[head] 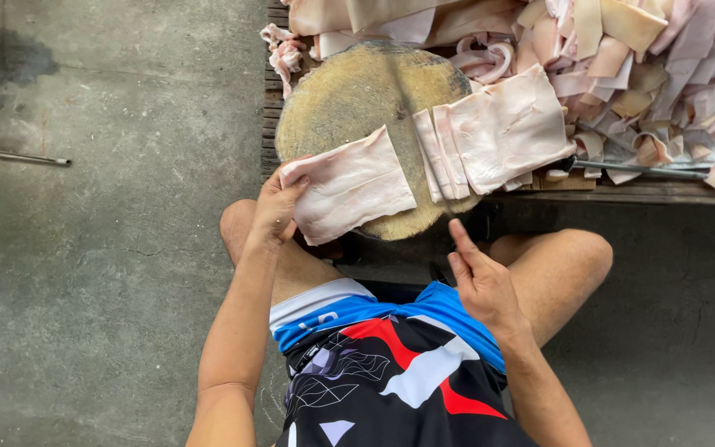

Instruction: The person sits cross-legged on the floor and uses a large knife to cut sheets of raw pork belly into smaller strips on a round wooden cutting board. The person repeatedly slices the meat and moves the cut pieces to a pile on a nearby table.

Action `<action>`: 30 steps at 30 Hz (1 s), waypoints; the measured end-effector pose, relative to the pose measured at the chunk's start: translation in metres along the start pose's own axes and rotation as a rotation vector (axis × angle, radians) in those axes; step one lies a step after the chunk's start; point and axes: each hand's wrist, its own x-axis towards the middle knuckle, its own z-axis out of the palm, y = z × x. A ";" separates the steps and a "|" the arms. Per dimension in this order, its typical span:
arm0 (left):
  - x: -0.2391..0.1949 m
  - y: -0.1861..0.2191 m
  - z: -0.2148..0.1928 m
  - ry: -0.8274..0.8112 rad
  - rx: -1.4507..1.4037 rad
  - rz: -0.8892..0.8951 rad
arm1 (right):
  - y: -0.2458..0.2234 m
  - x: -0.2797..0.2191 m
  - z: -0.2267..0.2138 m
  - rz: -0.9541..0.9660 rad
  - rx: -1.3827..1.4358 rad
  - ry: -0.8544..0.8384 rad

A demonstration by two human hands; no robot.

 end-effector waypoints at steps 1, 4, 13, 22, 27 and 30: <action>0.001 0.001 -0.001 -0.022 0.015 0.003 | -0.001 -0.004 -0.001 -0.043 -0.009 -0.048; 0.005 0.012 -0.009 -0.067 0.081 0.025 | 0.001 -0.003 0.002 -0.084 -0.081 -0.205; 0.017 0.111 0.001 -0.284 0.791 0.045 | 0.017 0.012 0.007 0.298 0.014 -0.252; 0.012 0.161 0.105 -0.540 1.505 0.310 | 0.009 -0.002 0.029 -0.067 0.063 -0.057; 0.013 0.162 0.111 -0.581 1.581 0.362 | 0.016 -0.001 0.052 -0.003 0.002 -0.108; 0.013 0.160 0.110 -0.601 1.529 0.431 | 0.021 -0.002 0.054 0.023 -0.069 -0.121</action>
